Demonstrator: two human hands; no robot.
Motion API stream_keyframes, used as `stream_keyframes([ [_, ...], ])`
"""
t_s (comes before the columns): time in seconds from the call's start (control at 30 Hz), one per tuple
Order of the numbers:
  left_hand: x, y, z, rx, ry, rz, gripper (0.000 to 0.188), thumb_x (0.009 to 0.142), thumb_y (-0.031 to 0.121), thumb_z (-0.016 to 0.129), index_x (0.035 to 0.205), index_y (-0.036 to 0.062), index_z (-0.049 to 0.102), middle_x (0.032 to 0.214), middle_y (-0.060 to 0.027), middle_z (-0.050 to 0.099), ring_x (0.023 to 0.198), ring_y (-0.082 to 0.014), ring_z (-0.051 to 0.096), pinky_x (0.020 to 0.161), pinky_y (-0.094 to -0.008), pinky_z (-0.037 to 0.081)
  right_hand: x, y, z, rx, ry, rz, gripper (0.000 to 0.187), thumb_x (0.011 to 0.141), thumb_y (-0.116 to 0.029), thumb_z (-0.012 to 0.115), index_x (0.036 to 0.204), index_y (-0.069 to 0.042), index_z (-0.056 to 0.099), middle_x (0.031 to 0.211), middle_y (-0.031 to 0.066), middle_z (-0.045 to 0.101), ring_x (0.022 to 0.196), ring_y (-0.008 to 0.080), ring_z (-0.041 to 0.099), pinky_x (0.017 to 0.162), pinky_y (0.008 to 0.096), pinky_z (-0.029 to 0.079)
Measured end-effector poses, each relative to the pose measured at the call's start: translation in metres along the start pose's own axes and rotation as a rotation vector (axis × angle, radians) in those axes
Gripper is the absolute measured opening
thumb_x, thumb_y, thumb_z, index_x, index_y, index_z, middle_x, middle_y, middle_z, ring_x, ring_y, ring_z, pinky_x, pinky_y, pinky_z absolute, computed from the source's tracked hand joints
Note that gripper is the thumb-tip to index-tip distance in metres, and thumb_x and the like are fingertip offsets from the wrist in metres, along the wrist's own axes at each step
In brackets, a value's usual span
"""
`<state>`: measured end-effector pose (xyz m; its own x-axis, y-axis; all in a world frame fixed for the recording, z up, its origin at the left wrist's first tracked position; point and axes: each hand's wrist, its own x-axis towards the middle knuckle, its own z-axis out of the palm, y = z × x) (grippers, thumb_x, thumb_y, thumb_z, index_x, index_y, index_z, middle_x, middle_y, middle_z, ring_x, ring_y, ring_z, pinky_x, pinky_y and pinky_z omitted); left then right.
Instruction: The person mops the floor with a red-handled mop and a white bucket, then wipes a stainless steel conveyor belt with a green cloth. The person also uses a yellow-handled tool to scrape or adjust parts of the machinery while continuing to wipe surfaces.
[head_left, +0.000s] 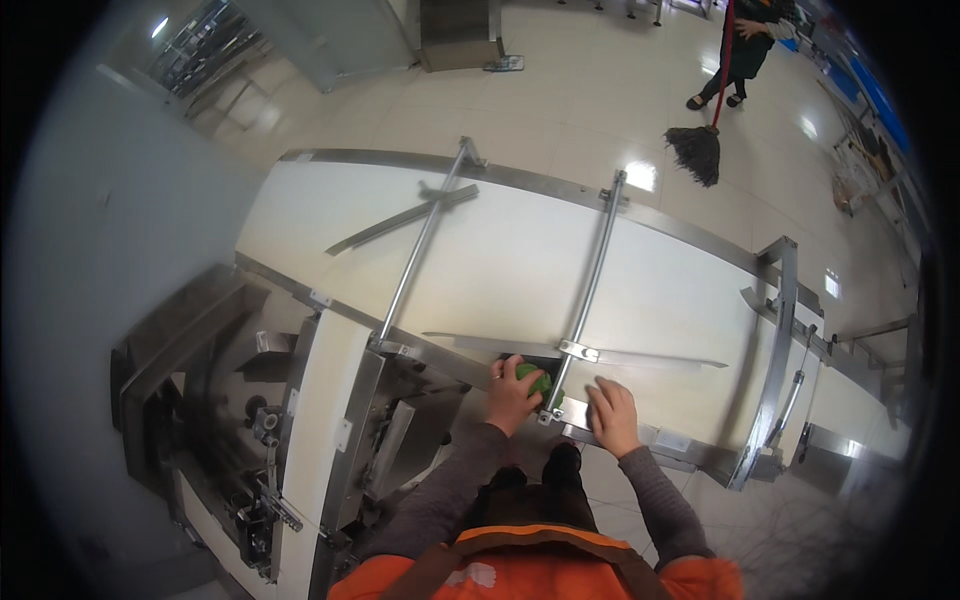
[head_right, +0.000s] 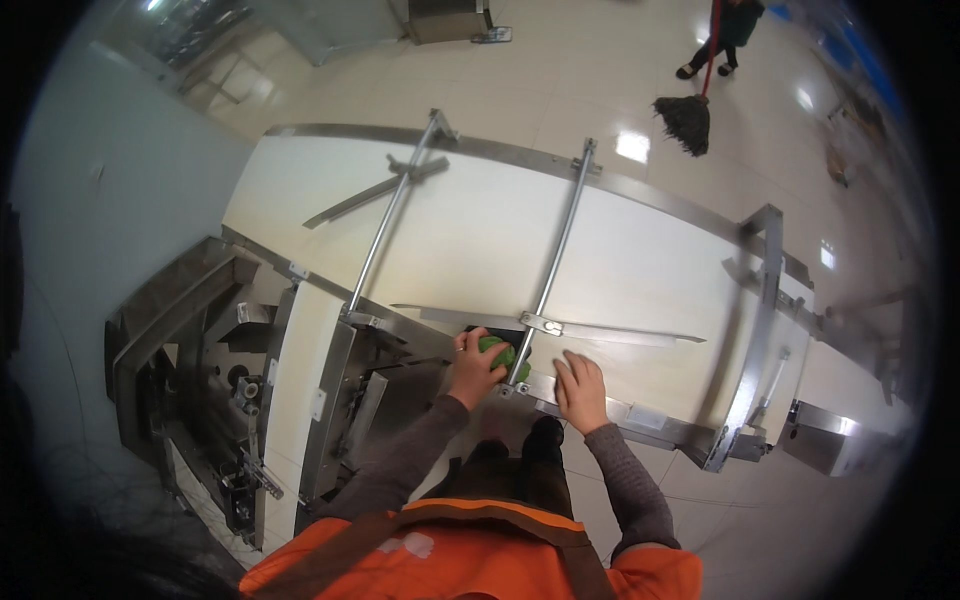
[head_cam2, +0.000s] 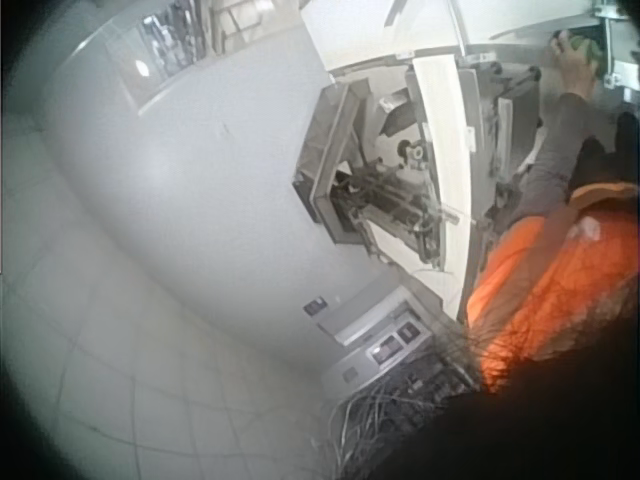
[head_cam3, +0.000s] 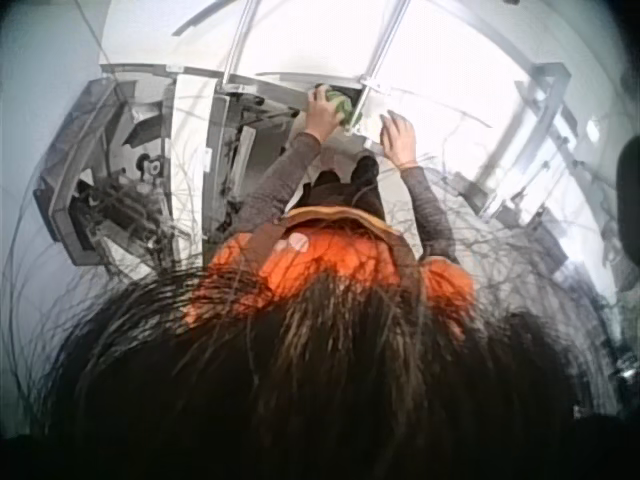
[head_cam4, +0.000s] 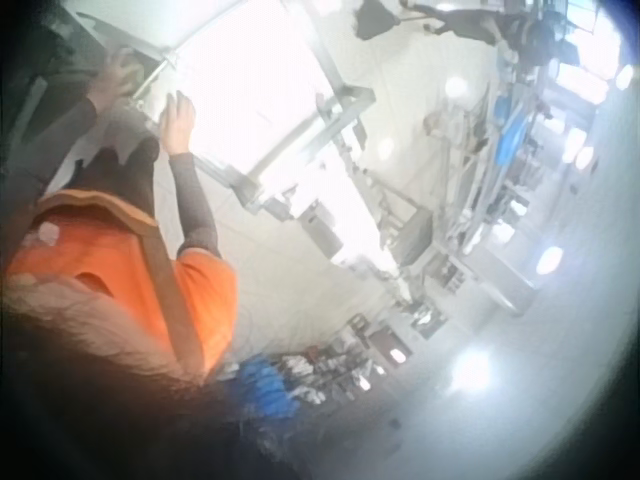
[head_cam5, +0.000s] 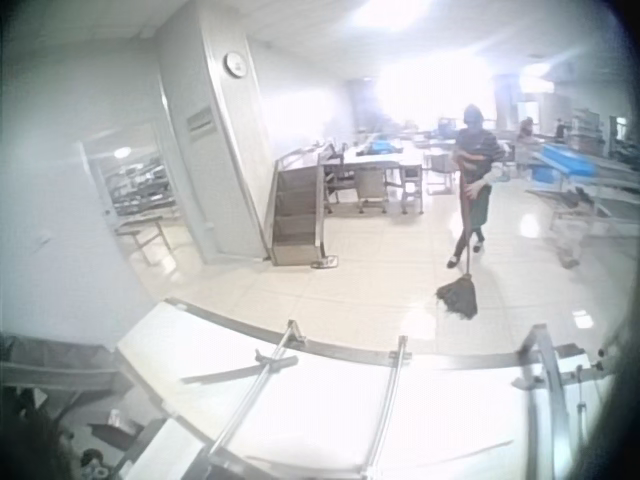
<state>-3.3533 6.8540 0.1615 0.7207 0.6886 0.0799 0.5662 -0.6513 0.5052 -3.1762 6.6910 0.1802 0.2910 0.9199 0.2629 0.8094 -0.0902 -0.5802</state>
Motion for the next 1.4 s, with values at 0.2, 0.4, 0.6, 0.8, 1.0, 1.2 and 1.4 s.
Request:
stream_keyframes([
  [0.2,-0.011,-0.049,-0.001,0.057,0.161,-0.038,0.028,0.070,0.001,0.060,0.093,0.0148,0.070,0.105,-0.0099,0.053,0.099,-0.0344,0.050,0.084,-0.0418,0.046,-0.023,-0.019,-0.011,0.019,-0.023,0.078,0.032,0.076,-0.003,0.062,0.108,-0.003,0.061,0.113,0.0142,0.059,0.104,0.0348,0.055,0.091,0.0435,0.043],
  [0.4,-0.010,-0.120,-0.060,0.232,0.160,-0.147,0.027,0.072,0.000,0.059,0.091,0.0145,0.069,0.108,-0.0106,0.053,0.103,-0.0352,0.049,0.083,-0.0423,0.047,-0.034,-0.013,-0.019,-0.029,0.018,0.107,0.027,0.077,0.000,0.062,0.104,-0.003,0.063,0.108,0.0135,0.061,0.101,0.0341,0.057,0.088,0.0430,0.045],
  [0.6,-0.013,-0.133,-0.061,0.137,0.186,-0.229,0.024,0.075,0.005,0.064,0.099,0.0013,0.064,0.130,-0.0195,0.047,0.124,-0.0428,0.039,0.102,-0.0470,0.037,-0.054,-0.022,-0.036,-0.028,0.031,0.191,0.019,0.079,0.000,0.062,0.098,-0.002,0.064,0.102,0.0137,0.063,0.095,0.0341,0.058,0.083,0.0416,0.046],
  [0.8,-0.015,-0.111,-0.044,-0.041,0.188,-0.363,0.055,0.070,0.028,0.074,0.116,0.0054,0.053,0.146,-0.0267,0.027,0.135,-0.0508,0.018,0.108,-0.0567,0.023,-0.080,-0.038,-0.043,-0.005,0.040,0.281,0.014,0.080,0.000,0.061,0.094,-0.002,0.064,0.096,0.0142,0.064,0.090,0.0345,0.060,0.079,0.0414,0.048],
  [1.0,-0.020,-0.076,-0.032,0.195,0.107,-0.398,0.057,0.066,0.028,0.079,0.112,0.0108,0.051,0.142,-0.0212,0.033,0.129,-0.0420,0.032,0.101,-0.0512,0.034,-0.090,-0.057,-0.043,0.028,0.044,0.294,0.011,0.081,0.000,0.061,0.091,-0.001,0.064,0.090,0.0158,0.064,0.082,0.0351,0.061,0.072,0.0411,0.050],
  [1.2,-0.054,-0.073,-0.031,0.062,0.035,-0.109,0.046,0.060,0.007,0.078,0.099,0.0141,0.055,0.134,-0.0152,0.042,0.118,-0.0372,0.042,0.098,-0.0452,0.040,-0.087,-0.068,-0.038,0.043,-0.034,0.298,0.011,0.082,-0.001,0.060,0.091,-0.002,0.065,0.086,0.0159,0.063,0.080,0.0352,0.062,0.070,0.0402,0.050],
  [1.4,-0.079,-0.145,-0.048,-0.131,0.132,-0.375,0.034,0.062,0.003,0.071,0.092,0.0081,0.058,0.106,-0.0183,0.059,0.097,-0.0395,0.055,0.084,-0.0461,0.046,-0.088,-0.070,-0.053,0.023,-0.017,0.330,0.011,0.082,-0.001,0.060,0.091,-0.002,0.065,0.085,0.0156,0.062,0.079,0.0347,0.062,0.069,0.0397,0.050],
])
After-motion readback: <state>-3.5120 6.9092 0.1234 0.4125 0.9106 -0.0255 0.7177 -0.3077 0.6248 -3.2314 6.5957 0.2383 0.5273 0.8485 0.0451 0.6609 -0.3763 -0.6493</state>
